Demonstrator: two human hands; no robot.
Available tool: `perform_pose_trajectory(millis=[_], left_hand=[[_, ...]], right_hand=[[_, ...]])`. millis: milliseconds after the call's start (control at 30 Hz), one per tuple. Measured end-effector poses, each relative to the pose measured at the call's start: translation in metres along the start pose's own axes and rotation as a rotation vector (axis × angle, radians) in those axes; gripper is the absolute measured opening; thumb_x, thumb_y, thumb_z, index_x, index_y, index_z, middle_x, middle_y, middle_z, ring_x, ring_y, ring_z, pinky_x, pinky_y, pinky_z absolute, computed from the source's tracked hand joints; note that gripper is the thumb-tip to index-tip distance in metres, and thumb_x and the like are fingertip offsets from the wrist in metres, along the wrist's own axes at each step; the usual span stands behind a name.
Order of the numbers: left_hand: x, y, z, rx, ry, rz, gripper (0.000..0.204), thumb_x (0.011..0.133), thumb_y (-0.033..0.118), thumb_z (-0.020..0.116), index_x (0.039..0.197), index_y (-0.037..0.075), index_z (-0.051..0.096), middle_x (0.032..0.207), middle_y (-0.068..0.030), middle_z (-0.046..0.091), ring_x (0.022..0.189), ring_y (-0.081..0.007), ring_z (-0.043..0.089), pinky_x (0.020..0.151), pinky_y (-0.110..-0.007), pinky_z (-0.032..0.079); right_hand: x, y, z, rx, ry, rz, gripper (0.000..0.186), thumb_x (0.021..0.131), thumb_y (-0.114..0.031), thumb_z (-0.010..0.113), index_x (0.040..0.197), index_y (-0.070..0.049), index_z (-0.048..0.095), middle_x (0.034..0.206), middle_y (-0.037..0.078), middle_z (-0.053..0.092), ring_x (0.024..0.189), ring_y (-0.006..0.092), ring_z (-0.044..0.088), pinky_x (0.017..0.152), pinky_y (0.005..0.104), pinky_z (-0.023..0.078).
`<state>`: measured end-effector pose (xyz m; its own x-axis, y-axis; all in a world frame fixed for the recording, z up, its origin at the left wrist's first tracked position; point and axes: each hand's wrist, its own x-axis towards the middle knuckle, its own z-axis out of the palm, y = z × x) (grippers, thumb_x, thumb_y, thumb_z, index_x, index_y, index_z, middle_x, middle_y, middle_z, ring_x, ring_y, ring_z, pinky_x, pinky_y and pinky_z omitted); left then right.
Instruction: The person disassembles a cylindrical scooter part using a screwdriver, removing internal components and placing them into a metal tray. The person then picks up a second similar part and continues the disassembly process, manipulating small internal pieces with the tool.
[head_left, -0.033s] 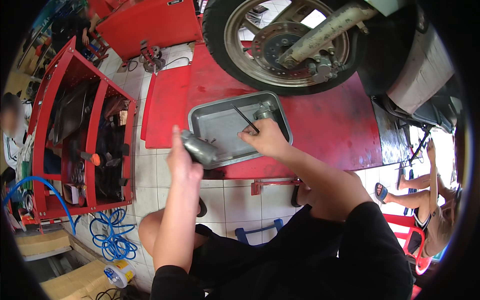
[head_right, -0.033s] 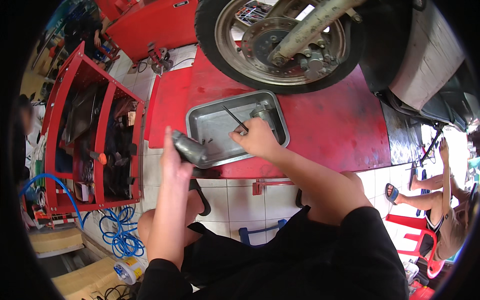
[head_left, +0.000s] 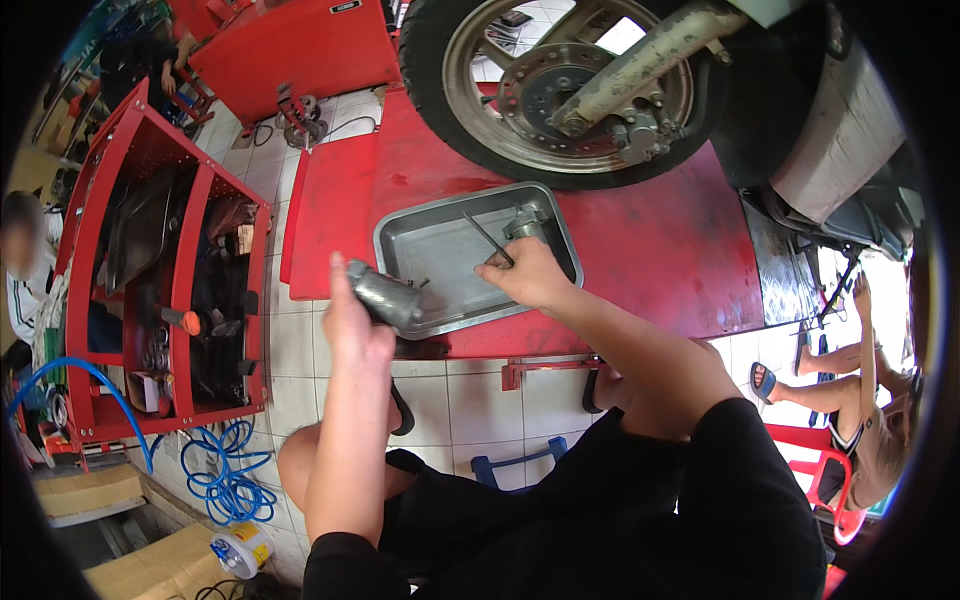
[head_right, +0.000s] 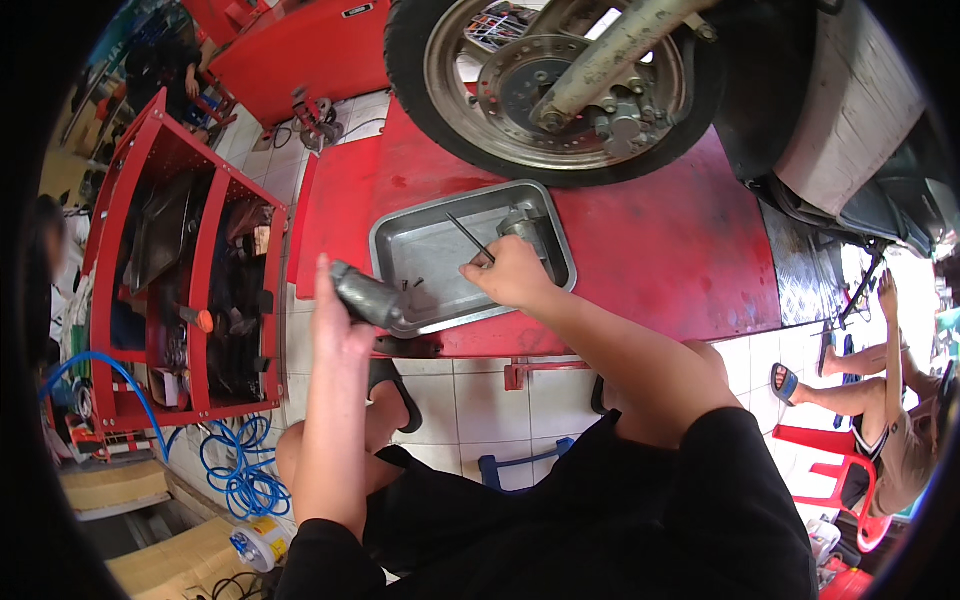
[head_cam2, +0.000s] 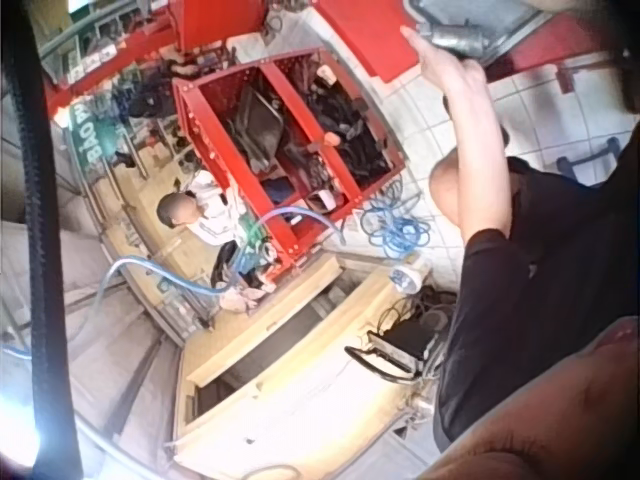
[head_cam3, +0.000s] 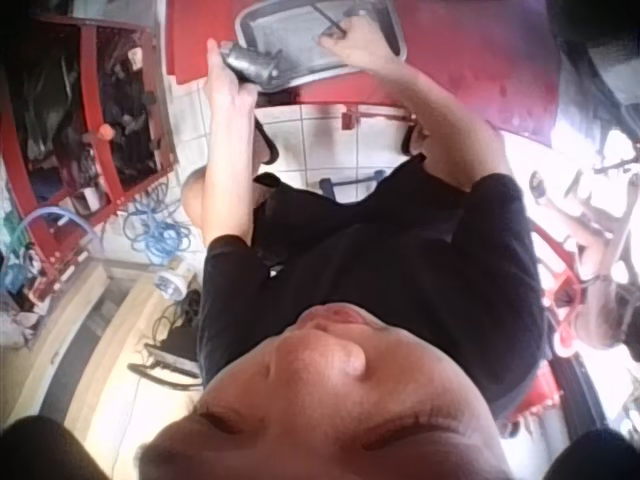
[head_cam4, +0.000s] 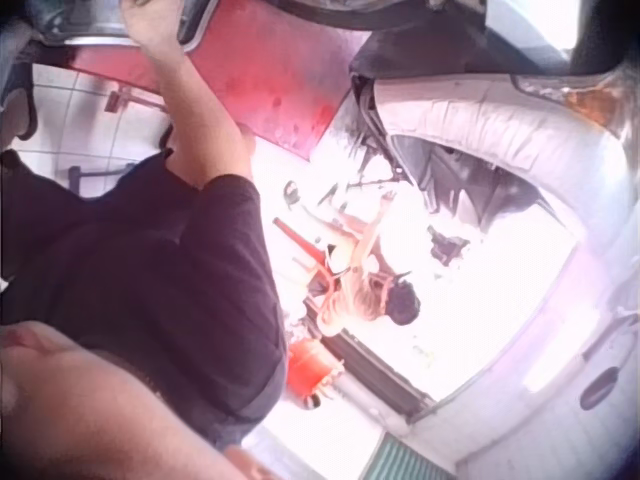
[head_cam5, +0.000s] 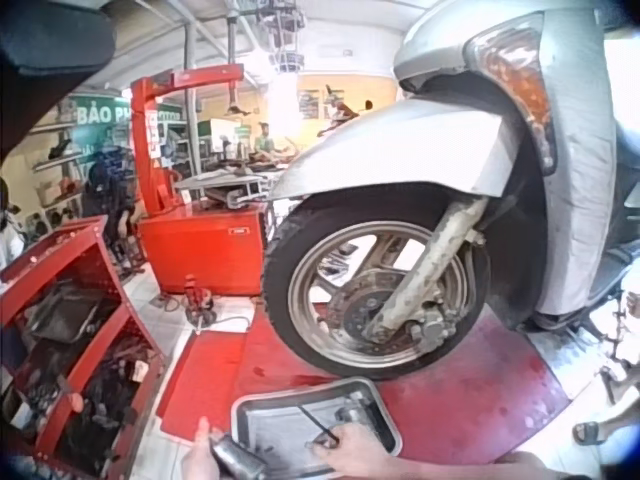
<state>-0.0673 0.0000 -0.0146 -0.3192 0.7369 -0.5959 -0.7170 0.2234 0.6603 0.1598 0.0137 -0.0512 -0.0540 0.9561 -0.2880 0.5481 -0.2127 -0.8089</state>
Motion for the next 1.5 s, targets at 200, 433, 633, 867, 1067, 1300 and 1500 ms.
perform_pose_trajectory(millis=[200,433,633,867,1067,1300,1500], left_hand=[[0.010,0.034,-0.009,-0.105,-0.009,0.075,0.037,0.096,0.046,0.061,0.098,0.009,0.059,0.086,-0.0065,0.063,0.080,-0.0244,0.064,0.079,-0.043,0.057],[0.004,0.032,-0.007,-0.137,-0.006,-0.007,0.038,0.094,0.045,0.065,0.099,0.008,0.056,0.084,-0.0073,0.059,0.076,-0.0251,0.061,0.075,-0.044,0.057],[0.000,0.030,-0.001,-0.154,0.003,-0.025,0.038,0.094,0.043,0.066,0.099,0.007,0.056,0.084,-0.0076,0.059,0.076,-0.0244,0.061,0.075,-0.044,0.057],[0.006,0.027,-0.005,-0.144,-0.003,-0.031,0.039,0.094,0.044,0.066,0.099,0.007,0.056,0.085,-0.0070,0.060,0.078,-0.0239,0.061,0.077,-0.043,0.056],[0.009,0.027,-0.006,-0.137,0.006,-0.044,0.038,0.093,0.045,0.066,0.100,0.009,0.057,0.085,-0.0068,0.060,0.078,-0.0240,0.062,0.078,-0.043,0.057],[0.006,0.028,-0.005,-0.143,-0.024,-0.057,0.039,0.093,0.045,0.066,0.099,0.008,0.056,0.085,-0.0071,0.060,0.079,-0.0244,0.061,0.078,-0.044,0.056],[-0.002,0.029,-0.003,-0.143,0.005,-0.046,0.039,0.094,0.045,0.066,0.097,0.007,0.057,0.084,-0.0070,0.060,0.079,-0.0245,0.061,0.079,-0.044,0.056]], right_hand=[[-0.001,0.002,0.042,0.202,-0.225,0.056,0.033,0.083,-0.030,0.075,0.095,0.001,0.075,0.078,0.016,0.069,0.076,0.0229,0.065,0.074,0.0350,0.050],[-0.011,-0.004,0.031,0.151,-0.143,-0.012,0.036,0.085,-0.026,0.066,0.107,0.003,0.070,0.084,0.021,0.068,0.081,0.0284,0.066,0.076,0.0386,0.049],[-0.009,0.013,0.017,-0.176,-0.259,-0.127,0.036,0.084,-0.008,0.056,0.117,0.002,0.065,0.106,0.032,0.064,0.102,0.0417,0.063,0.089,0.0460,0.050],[-0.002,-0.001,0.022,-0.452,-0.211,-0.344,0.024,0.077,0.003,0.059,0.101,0.005,0.067,0.107,0.028,0.064,0.108,0.0443,0.061,0.092,0.0498,0.050],[0.002,-0.013,0.040,-0.492,-0.180,-0.414,0.025,0.075,0.010,0.058,0.097,0.005,0.068,0.109,0.025,0.065,0.106,0.0414,0.063,0.090,0.0470,0.053],[-0.001,-0.023,0.031,-0.660,-0.306,-0.463,0.028,0.074,0.009,0.059,0.100,0.002,0.069,0.108,0.022,0.067,0.104,0.0387,0.065,0.085,0.0447,0.055],[-0.014,-0.030,-0.004,-0.618,-0.405,-0.521,0.043,0.071,0.009,0.058,0.112,0.000,0.069,0.113,0.020,0.067,0.107,0.0369,0.063,0.088,0.0444,0.053]])
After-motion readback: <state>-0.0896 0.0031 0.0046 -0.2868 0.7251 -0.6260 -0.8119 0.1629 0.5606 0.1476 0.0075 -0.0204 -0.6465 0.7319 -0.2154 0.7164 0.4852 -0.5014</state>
